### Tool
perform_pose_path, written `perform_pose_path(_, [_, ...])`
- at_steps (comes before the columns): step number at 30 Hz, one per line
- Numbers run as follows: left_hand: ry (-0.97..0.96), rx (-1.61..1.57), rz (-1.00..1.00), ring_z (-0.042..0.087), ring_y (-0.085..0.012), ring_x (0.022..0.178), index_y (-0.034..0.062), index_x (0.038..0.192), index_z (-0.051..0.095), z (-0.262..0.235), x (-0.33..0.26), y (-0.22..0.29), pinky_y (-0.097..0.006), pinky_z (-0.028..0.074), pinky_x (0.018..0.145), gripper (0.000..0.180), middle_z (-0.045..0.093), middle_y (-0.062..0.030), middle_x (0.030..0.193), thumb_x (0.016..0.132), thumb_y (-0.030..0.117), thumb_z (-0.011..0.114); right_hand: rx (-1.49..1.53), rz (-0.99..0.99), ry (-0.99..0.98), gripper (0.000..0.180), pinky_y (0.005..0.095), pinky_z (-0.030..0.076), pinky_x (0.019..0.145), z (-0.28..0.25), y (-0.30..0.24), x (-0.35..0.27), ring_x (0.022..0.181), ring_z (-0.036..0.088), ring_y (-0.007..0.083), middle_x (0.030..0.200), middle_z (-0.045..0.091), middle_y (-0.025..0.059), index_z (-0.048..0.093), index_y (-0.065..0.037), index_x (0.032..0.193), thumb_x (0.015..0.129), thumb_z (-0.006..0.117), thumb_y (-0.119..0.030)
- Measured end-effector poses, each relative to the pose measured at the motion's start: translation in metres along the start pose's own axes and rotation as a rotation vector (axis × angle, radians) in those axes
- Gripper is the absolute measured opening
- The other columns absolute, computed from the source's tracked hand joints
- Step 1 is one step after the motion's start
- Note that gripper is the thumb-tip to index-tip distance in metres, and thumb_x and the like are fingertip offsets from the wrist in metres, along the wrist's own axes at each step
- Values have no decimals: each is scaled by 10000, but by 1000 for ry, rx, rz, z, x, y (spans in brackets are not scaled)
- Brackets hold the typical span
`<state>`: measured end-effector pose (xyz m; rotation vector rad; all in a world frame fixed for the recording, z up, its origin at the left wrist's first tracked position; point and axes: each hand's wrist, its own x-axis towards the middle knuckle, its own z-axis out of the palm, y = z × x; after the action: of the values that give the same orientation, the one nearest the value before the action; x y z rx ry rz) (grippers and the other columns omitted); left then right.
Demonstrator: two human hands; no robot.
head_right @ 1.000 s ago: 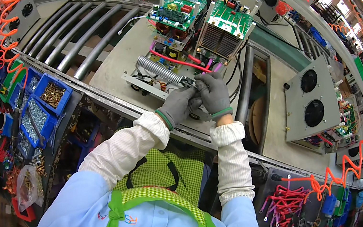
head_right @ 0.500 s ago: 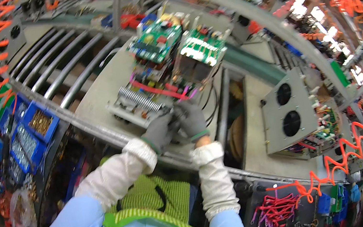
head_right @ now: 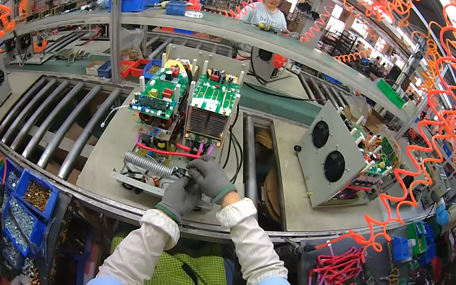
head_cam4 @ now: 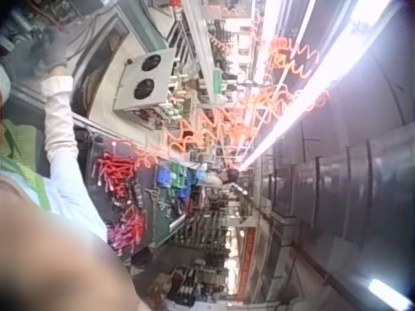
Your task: The person assembles an electronic device on a workbench, using a wrench to tighten components and a power drill to secure parts. They handle various wires and small hardware items from nearby bins, connecting them to a circuit board and a metal chassis.
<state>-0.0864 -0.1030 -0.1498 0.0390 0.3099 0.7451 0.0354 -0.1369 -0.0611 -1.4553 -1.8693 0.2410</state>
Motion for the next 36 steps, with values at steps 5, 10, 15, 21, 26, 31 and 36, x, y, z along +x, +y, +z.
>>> perform_pose_path(5, [-197,926,308,543,-113,826,54,1082,518,-17,6,2,-254,479,736,171,564,-39,962,960,79,401,-90,-54,-57,159,410,485,794,-5,3,3,916,587,355,977,593,145,635,-88,1009,878,601,-172])
perform_pose_path(10, [-237,991,259,507,-89,811,52,1091,508,2,-15,9,-242,469,713,198,542,-17,946,915,-3,437,-182,-39,-65,146,432,485,767,-5,-8,5,911,587,366,982,585,139,601,-99,1002,873,594,-166])
perform_pose_path(15, [-195,394,129,529,-114,824,55,1085,515,-12,0,7,-260,474,724,188,556,-19,959,919,10,440,-238,-58,-61,148,451,489,740,-1,-12,7,891,591,375,984,574,141,578,-101,994,864,592,-170])
perform_pose_path(21, [-84,90,48,590,-184,944,36,1081,547,9,-14,7,-320,490,797,227,592,-85,1065,857,34,584,-414,-55,-80,184,465,495,714,-6,-15,9,852,606,362,947,572,130,580,-102,962,846,627,-237])
perform_pose_path(26, [-199,350,315,598,-231,1000,48,1098,547,-5,-5,0,-348,486,871,261,589,-110,1079,845,54,608,-654,-88,-91,252,462,497,690,2,-19,17,811,624,344,928,597,120,615,-97,933,837,639,-330])
perform_pose_path(31, [-206,351,351,595,-263,995,45,1112,558,3,-9,1,-350,484,871,311,587,-129,1084,812,28,638,-739,-27,-149,360,463,505,677,-2,-33,23,803,640,336,877,628,122,670,-102,826,874,571,-445])
perform_pose_path(36, [-215,321,365,587,-260,1015,24,1123,563,12,-16,-3,-338,479,877,335,568,-144,1110,800,5,650,-765,367,-421,473,441,517,733,-9,-59,40,904,647,296,921,668,118,729,-95,854,888,525,-521])
